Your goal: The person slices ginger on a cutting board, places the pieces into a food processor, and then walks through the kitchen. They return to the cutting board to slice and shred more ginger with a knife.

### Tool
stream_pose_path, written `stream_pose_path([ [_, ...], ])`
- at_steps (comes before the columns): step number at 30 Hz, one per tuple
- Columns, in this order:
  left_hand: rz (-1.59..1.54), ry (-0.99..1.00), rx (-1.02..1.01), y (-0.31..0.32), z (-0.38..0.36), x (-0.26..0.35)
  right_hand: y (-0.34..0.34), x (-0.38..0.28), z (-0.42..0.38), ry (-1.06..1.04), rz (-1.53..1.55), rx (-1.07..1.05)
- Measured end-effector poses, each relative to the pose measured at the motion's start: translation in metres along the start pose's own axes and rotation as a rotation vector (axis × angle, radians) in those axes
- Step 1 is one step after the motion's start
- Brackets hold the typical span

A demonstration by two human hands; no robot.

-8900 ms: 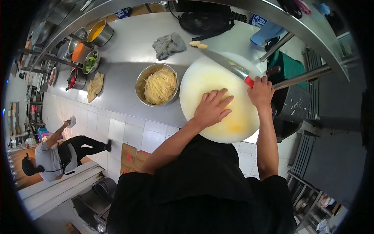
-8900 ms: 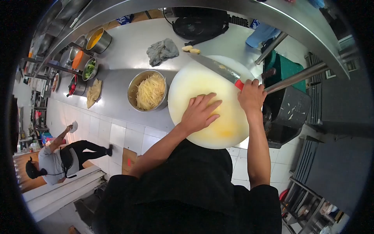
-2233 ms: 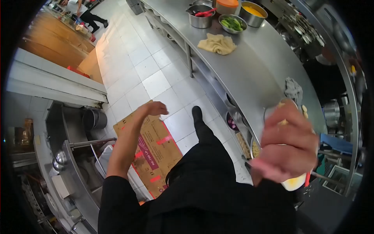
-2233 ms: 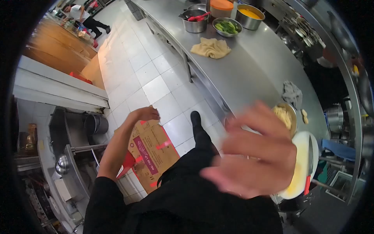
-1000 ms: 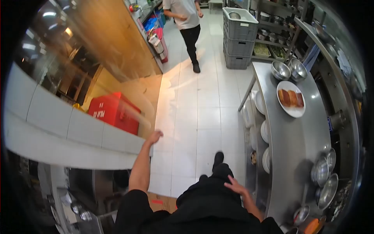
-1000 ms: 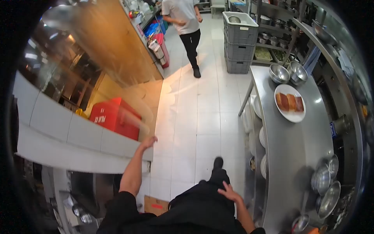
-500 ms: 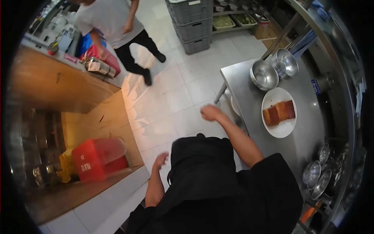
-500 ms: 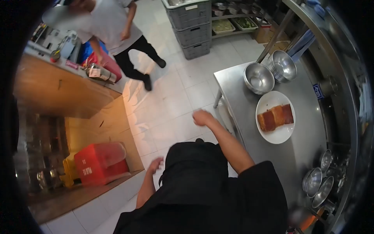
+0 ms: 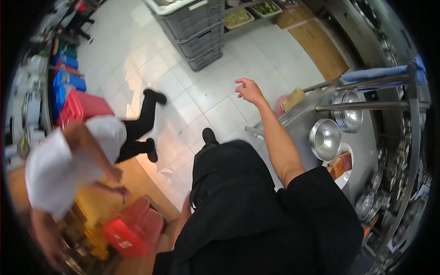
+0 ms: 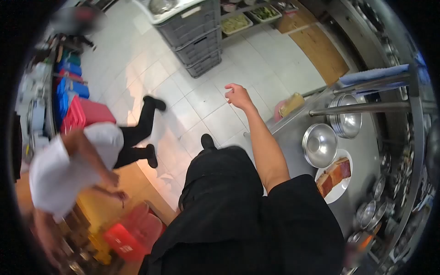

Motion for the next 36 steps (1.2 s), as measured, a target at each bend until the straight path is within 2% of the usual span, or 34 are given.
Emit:
stream_pose_path([
  [1,0.104,0.114,-0.002,-0.049,0.036,0.029,-0.013,0.015,-0.005,0.104,0.117,0.118],
  [3,0.231,0.315,-0.007,-0.139,0.096,0.090,-0.026,0.051,-0.012,0.191,0.189,0.198],
  [5,-0.054,-0.129,-0.031,-0.205,0.029,0.249,-0.053,0.083,-0.019,0.331,0.519,0.495],
  [6,-0.008,-0.127,-0.123,-0.217,0.029,0.289,-0.059,0.094,-0.017,0.336,0.531,0.508],
  [8,0.147,-0.135,-0.239,-0.235,0.043,0.354,-0.078,0.137,-0.034,0.429,0.696,0.822],
  [9,0.236,-0.206,-0.276,-0.238,0.061,0.368,-0.079,0.156,-0.031,0.461,0.711,0.838],
  [11,0.444,-0.339,-0.374,-0.231,0.089,0.389,-0.087,0.197,-0.046,0.510,0.850,1.122],
  [12,0.488,-0.440,-0.462,-0.221,0.099,0.393,-0.093,0.214,-0.043,0.535,0.853,1.140],
  [13,0.797,0.347,-0.654,-0.193,0.173,0.341,-0.098,0.230,-0.046,0.561,0.879,1.258],
  [14,0.838,0.060,-0.485,-0.204,0.198,0.320,-0.097,0.245,-0.059,0.610,0.899,1.383],
  [17,0.770,-0.466,-0.051,-0.255,0.175,0.404,-0.110,0.281,-0.076,0.763,0.887,1.570],
  [21,0.802,-0.380,0.028,-0.285,0.189,0.459,-0.135,0.311,-0.108,0.846,0.854,1.687],
  [23,0.865,-0.404,-0.046,-0.284,0.196,0.469,-0.144,0.323,-0.125,0.899,0.859,1.812],
  [25,0.929,-0.408,-0.100,-0.284,0.212,0.454,-0.148,0.332,-0.137,1.087,0.948,1.889],
  [27,0.980,-0.418,-0.154,-0.282,0.218,0.461,-0.153,0.345,-0.144,1.094,1.060,1.995],
  [29,1.001,-0.474,-0.154,-0.290,0.217,0.492,-0.150,0.375,-0.150,1.086,1.188,2.097],
  [32,0.973,-0.444,-0.174,-0.300,0.226,0.515,-0.135,0.433,-0.159,0.827,1.590,2.142],
  [36,1.062,-0.437,-0.154,-0.315,0.226,0.522,-0.142,0.436,-0.156,0.755,1.451,2.174],
])
Point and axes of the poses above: each hand's wrist, its own z-axis towards the middle knuckle, its own y-axis out of the palm, x = y × z, the point moved 8 cm from there along z, towards the middle knuckle, and after that the axes turned 6 degrees about -y, right-handed, at the moved point
